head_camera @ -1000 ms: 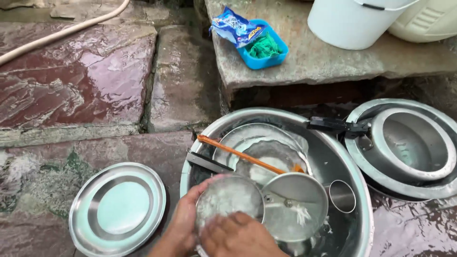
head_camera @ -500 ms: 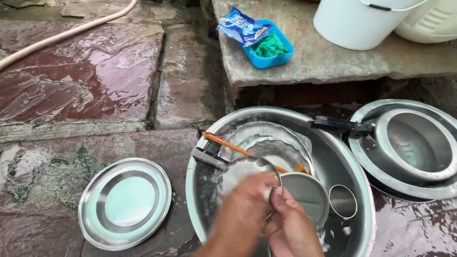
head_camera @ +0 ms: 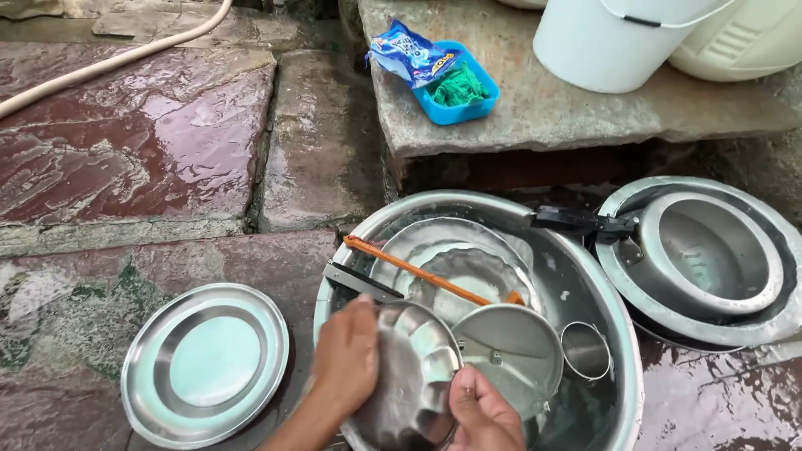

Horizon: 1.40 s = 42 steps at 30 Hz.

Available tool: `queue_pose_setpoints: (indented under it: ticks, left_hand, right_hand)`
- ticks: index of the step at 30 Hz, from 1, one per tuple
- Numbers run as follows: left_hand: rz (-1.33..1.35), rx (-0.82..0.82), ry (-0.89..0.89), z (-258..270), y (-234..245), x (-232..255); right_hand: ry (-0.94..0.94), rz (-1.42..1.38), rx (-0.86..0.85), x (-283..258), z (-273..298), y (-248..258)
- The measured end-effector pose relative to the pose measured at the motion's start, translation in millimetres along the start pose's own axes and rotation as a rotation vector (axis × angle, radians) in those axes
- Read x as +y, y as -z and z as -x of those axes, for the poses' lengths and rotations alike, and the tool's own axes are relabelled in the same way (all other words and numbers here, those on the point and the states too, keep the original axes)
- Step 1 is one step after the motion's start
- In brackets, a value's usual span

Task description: The person washes various dishes by hand, scrubbing a lid, ladle, plate, cup, spoon, and fork before rinsing them in a basin of water. They finish by scrubbing and rinsing a cloth.

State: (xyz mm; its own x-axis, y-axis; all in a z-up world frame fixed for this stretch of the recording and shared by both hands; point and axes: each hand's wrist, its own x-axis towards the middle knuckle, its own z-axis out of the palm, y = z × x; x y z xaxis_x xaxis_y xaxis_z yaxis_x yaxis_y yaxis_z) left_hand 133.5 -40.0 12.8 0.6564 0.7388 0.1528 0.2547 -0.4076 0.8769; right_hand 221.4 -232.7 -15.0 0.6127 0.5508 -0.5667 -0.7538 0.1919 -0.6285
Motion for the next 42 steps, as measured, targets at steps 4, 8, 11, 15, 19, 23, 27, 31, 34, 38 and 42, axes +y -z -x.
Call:
queue_pose_setpoints:
  ticks: [4,8,11,15,19,23,27,31,34,38,42]
  left_hand:
    - [-0.007,0.016,0.366,5,34,31]
    - [0.224,0.315,0.136,10,71,29]
    - [-0.471,0.264,0.071,5,128,24]
    - [-0.819,0.125,-0.073,25,149,-19]
    - [-1.040,0.013,0.031,56,136,-74]
    - [-0.995,-0.032,0.128,58,132,-78]
    - [-0.522,0.092,-0.113,48,92,-51]
    - [0.559,-0.171,0.687,43,28,0]
    - [0.592,-0.075,0.702,54,-13,-9]
    - [0.872,0.435,0.451,78,-35,-24]
    - [0.937,0.779,0.550,83,-75,-89]
  right_hand:
    - [0.025,0.017,-0.133,1,-11,7]
    - [0.141,0.517,-0.079,-39,25,-54]
    - [0.717,1.066,-0.054,-75,19,-43]
    - [1.107,1.426,0.096,-115,4,-14]
    - [0.935,1.594,0.209,-119,-21,3]
    - [0.814,1.491,0.284,-107,-39,6]
    - [0.750,1.396,0.288,-90,-43,-8]
    - [0.517,1.295,0.219,-59,-50,-17]
    - [0.416,1.175,0.154,-28,-65,-8]
    - [0.236,0.852,0.074,6,-80,11]
    - [0.170,0.791,0.108,20,-71,4]
